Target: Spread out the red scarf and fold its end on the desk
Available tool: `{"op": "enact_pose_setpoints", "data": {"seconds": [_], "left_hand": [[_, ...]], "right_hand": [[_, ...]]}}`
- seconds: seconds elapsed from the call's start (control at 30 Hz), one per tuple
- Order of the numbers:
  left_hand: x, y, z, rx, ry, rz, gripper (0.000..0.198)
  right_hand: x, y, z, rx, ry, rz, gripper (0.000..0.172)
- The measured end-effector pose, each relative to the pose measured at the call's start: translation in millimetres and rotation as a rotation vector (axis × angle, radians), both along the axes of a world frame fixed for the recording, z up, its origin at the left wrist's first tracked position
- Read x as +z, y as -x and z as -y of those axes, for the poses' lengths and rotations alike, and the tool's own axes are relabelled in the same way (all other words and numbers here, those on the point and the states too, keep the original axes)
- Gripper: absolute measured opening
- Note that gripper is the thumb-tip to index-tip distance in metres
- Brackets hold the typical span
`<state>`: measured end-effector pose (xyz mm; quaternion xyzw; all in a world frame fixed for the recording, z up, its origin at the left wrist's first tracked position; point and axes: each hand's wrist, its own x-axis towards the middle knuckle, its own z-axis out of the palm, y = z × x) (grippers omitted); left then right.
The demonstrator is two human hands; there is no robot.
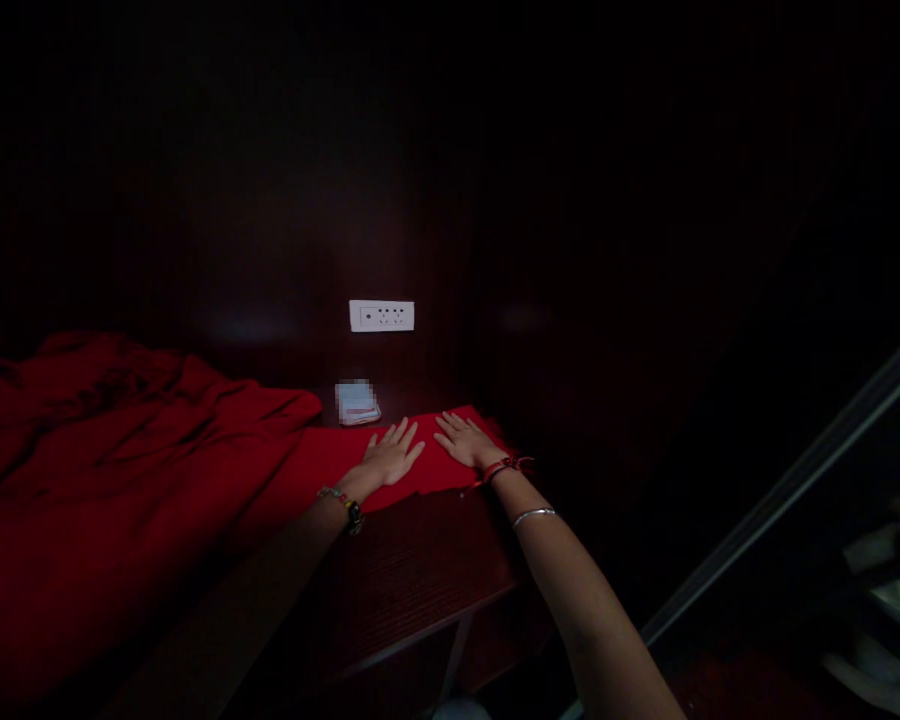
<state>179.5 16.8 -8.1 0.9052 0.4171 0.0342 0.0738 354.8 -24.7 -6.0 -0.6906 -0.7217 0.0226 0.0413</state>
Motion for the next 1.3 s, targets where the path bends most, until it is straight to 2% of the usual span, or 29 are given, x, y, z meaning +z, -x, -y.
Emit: {"op": "enact_pose_setpoints", "data": {"seconds": [0.1, 0.23, 0.3, 0.37, 0.47, 0.57, 0.67, 0.77, 0.83, 1.0, 1.1, 1.2, 1.3], "left_hand": [[5.5, 16, 2, -0.018, 0.029, -0.022, 0.067], [22.5, 69, 9, -0.022, -0.005, -0.047, 0.07], [30.9, 101, 16, -0.071, -0.048, -0.044, 0.07], [36.1, 128, 24, -0.184, -0.072, -0.041, 0.07], [39.4, 153, 36, -0.337, -0.126, -0.062, 0.057], [43.6, 162, 45, -0.355, -0.171, -0.111, 0.042], [49.9, 167, 51, -0.356, -0.144, -0.142, 0.051], [51.7, 173, 55, -0.381, -0.096, -0.134, 0.059], [48.8, 174, 55, -0.381, -0.111, -0.112, 0.055], [36.6, 169, 43, -0.356, -0.211, -0.018, 0.024], [32.9, 167, 35, -0.334, -0.211, 0.11, 0.025], [32.5, 168, 32, -0.253, -0.171, 0.212, 0.019], [32.6, 168, 33, -0.195, -0.156, 0.221, 0.018]], "right_hand": [[1.3, -2, 2, -0.001, -0.013, 0.016, 0.057], [12.8, 11, 3, 0.067, -0.143, 0.014, 0.058], [22.6, 28, 3, 0.15, -0.222, -0.023, 0.057], [32.6, 52, 3, 0.283, -0.247, -0.069, 0.05], [41.7, 92, 3, 0.48, -0.212, -0.11, 0.039], [39.9, 119, 6, 0.543, -0.168, -0.098, 0.036], [33.0, 126, 13, 0.536, -0.143, -0.079, 0.034], [30.8, 120, 23, 0.527, -0.147, -0.116, 0.034], [34.1, 115, 31, 0.541, -0.15, -0.168, 0.035], [47.2, 113, 47, 0.584, -0.115, -0.253, 0.041], [46.3, 119, 53, 0.609, -0.117, -0.258, 0.051], [38.6, 125, 58, 0.549, -0.164, -0.228, 0.055], [30.8, 127, 60, 0.442, -0.243, -0.202, 0.044]]}}
